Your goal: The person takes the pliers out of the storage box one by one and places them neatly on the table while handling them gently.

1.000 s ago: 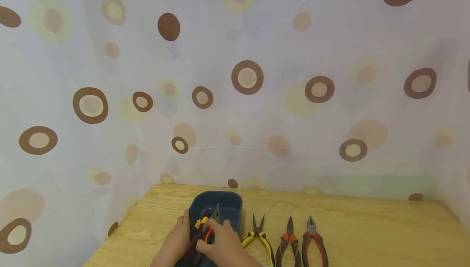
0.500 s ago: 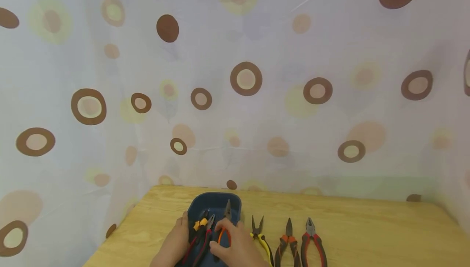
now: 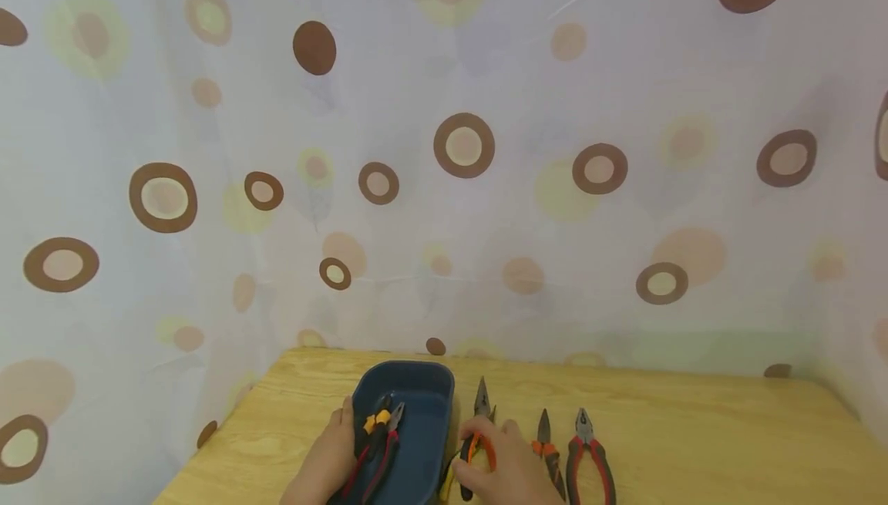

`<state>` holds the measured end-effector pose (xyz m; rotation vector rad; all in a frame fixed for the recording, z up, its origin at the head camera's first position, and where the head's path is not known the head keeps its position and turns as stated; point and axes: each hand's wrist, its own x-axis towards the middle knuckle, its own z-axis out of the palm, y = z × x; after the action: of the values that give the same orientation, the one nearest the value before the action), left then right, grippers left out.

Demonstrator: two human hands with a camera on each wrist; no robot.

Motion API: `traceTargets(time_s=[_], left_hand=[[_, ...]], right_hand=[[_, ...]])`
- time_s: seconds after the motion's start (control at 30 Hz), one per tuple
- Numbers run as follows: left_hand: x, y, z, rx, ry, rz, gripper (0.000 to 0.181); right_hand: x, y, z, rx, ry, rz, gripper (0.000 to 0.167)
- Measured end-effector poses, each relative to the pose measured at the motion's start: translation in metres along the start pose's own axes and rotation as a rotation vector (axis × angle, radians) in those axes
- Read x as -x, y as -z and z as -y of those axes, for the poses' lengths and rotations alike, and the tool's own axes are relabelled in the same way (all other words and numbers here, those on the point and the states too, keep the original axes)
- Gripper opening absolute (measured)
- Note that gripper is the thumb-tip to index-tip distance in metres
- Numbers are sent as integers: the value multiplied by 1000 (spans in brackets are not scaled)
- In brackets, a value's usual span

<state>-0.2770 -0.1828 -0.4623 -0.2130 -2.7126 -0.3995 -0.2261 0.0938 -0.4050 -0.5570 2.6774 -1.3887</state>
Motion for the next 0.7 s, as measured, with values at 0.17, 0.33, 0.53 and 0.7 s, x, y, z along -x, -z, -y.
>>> traceTargets(time_s=[0.17,0.33,0.53,0.7], left_hand=[[1,1,-1,-6,-9,-22,65],[1,3,-2,3,4,-2,63],[0,4,-2,3,13,15,60],[0,6,-3,7,9,34,59]], right_hand=[[11,15,-12,44,-33,-35,28],[21,34,-34,81,36,-24,27],[30,50,-61,188,155,-66,22],[40,63,-78,187,104,-64,29]])
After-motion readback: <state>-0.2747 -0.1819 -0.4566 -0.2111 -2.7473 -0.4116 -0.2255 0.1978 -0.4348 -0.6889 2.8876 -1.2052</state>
